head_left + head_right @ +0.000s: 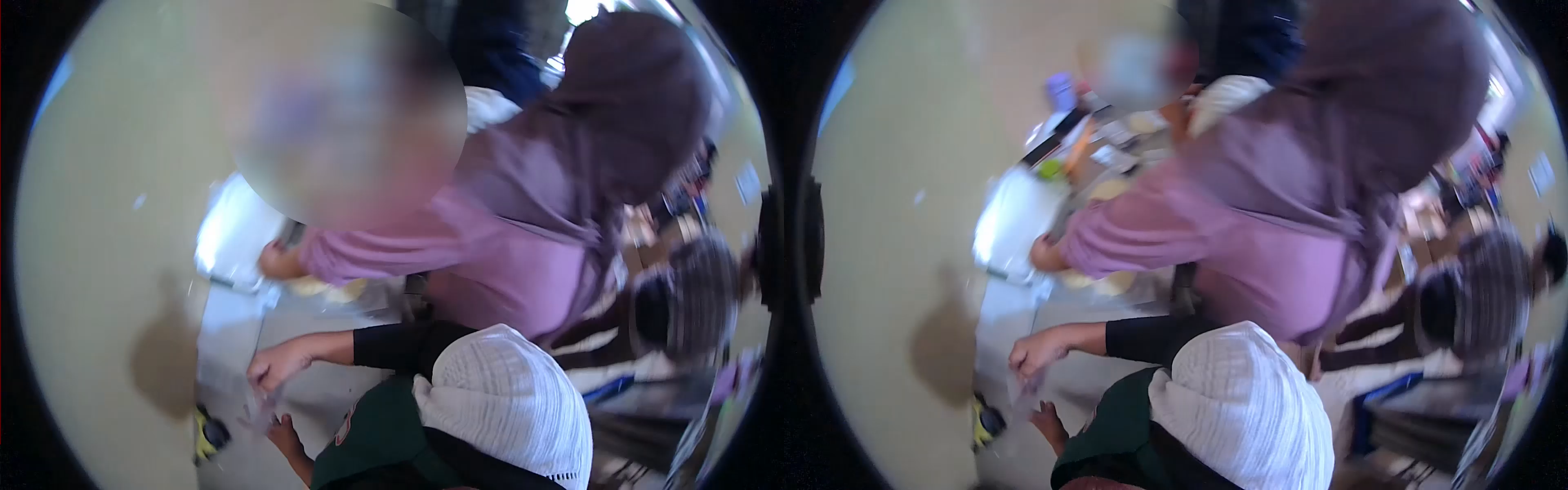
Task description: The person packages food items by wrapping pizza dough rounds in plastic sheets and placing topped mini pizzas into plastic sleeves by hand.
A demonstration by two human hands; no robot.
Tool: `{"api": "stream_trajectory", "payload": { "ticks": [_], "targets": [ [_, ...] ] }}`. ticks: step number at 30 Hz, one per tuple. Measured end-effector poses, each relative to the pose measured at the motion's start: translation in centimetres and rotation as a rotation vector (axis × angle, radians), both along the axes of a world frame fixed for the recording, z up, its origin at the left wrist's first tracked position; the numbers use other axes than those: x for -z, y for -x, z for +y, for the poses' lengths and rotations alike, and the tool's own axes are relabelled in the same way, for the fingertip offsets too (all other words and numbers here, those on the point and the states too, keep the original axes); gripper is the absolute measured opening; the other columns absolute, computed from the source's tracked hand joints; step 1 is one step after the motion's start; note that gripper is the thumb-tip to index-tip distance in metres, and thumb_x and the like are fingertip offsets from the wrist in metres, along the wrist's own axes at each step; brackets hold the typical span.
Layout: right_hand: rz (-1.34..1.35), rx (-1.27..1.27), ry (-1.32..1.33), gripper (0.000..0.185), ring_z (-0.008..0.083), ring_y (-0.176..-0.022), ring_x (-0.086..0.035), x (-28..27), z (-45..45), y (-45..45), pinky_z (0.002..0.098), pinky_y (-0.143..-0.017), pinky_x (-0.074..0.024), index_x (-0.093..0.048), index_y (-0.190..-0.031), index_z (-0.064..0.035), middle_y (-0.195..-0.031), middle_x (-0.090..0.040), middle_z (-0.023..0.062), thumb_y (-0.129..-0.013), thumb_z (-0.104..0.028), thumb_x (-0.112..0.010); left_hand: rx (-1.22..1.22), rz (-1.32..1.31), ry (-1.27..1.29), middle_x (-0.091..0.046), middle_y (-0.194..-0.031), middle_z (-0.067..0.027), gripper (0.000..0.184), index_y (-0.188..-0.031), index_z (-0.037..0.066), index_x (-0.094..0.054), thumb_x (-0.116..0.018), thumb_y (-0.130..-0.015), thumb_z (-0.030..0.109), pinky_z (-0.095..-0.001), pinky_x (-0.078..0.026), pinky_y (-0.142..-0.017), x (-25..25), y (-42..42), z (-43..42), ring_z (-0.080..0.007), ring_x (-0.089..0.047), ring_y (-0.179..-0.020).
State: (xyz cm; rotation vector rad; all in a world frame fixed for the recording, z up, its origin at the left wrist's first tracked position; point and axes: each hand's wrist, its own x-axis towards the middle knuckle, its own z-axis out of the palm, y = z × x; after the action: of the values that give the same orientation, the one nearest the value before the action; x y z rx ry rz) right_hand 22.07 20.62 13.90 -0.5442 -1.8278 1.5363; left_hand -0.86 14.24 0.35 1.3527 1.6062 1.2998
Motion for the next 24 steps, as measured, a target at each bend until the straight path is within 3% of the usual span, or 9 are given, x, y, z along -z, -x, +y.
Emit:
{"api": "stream_trajectory", "payload": {
  "ticks": [4,7,11,13,17,24],
  "targets": [
    [0.315,0.122,0.399,0.015,0.0141,-0.076,-0.059,-2.2,-6.7,-5.4,0.0320,-0.069,-0.0502,-0.057,-0.095,0.0004,-0.083,-0.060,0.0052,-0.083,-0.009,-0.055,0.458,-0.160,-0.124,-0.048,-0.118,-0.0154,0.051,-0.122,-0.002,-0.040,-0.063,-0.079,0.015,-0.0358,-0.041,-0.089,-3.5,-3.9,3.7,-0.0250,-0.046,-0.109],
    [0.353,0.371,0.463,0.014,0.0137,-0.073,-0.059,-3.8,-11.6,-8.7,0.0336,-0.068,-0.0510,-0.057,-0.094,0.0011,-0.083,-0.059,0.0049,-0.085,-0.008,-0.052,0.781,-0.245,-0.119,-0.050,-0.115,-0.0159,0.050,-0.119,-0.002,-0.044,-0.064,-0.077,0.017,-0.0346,-0.042,-0.087,-4.6,-6.1,4.9,-0.0238,-0.048,-0.105],
    [0.387,0.740,0.406,0.014,0.0126,-0.070,-0.057,-2.9,-15.9,-10.0,0.0284,-0.061,-0.0464,-0.058,-0.094,-0.0023,-0.083,-0.059,0.0039,-0.083,-0.007,-0.052,1.002,-0.256,-0.043,-0.052,-0.111,-0.0166,0.049,-0.115,-0.002,-0.048,-0.067,-0.075,0.020,-0.0330,-0.043,-0.085,-4.7,-6.9,4.2,-0.0223,-0.052,-0.100],
    [0.356,0.754,0.371,0.018,0.0137,-0.073,-0.059,-2.8,-17.0,-10.2,0.0286,-0.063,-0.0472,-0.058,-0.099,-0.0014,-0.087,-0.059,0.0044,-0.084,-0.007,-0.049,1.077,-0.269,0.018,-0.054,-0.112,-0.0175,0.044,-0.116,0.003,-0.050,-0.063,-0.078,0.021,-0.0375,-0.040,-0.088,-4.5,-6.3,4.6,-0.0261,-0.052,-0.102],
    [0.257,0.747,0.375,0.020,0.0140,-0.076,-0.060,-3.4,-18.9,-9.2,0.0293,-0.064,-0.0464,-0.055,-0.099,-0.0007,-0.091,-0.057,0.0042,-0.083,-0.006,-0.045,1.162,-0.297,0.153,-0.056,-0.114,-0.0192,0.037,-0.118,0.013,-0.056,-0.057,-0.082,0.022,-0.0464,-0.035,-0.095,-2.2,-3.4,3.9,-0.0335,-0.053,-0.106],
    [-0.054,0.787,0.221,0.015,0.0175,-0.076,-0.059,-0.4,-20.6,-6.6,0.0310,-0.063,-0.0451,-0.059,-0.084,-0.0007,-0.075,-0.059,0.0084,-0.073,-0.005,-0.050,0.772,-0.044,0.463,-0.055,-0.106,-0.0103,0.047,-0.119,0.001,-0.041,-0.062,-0.079,0.011,-0.0344,-0.045,-0.082,0.7,2.7,0.5,-0.0202,-0.052,-0.099]
  ]
}}
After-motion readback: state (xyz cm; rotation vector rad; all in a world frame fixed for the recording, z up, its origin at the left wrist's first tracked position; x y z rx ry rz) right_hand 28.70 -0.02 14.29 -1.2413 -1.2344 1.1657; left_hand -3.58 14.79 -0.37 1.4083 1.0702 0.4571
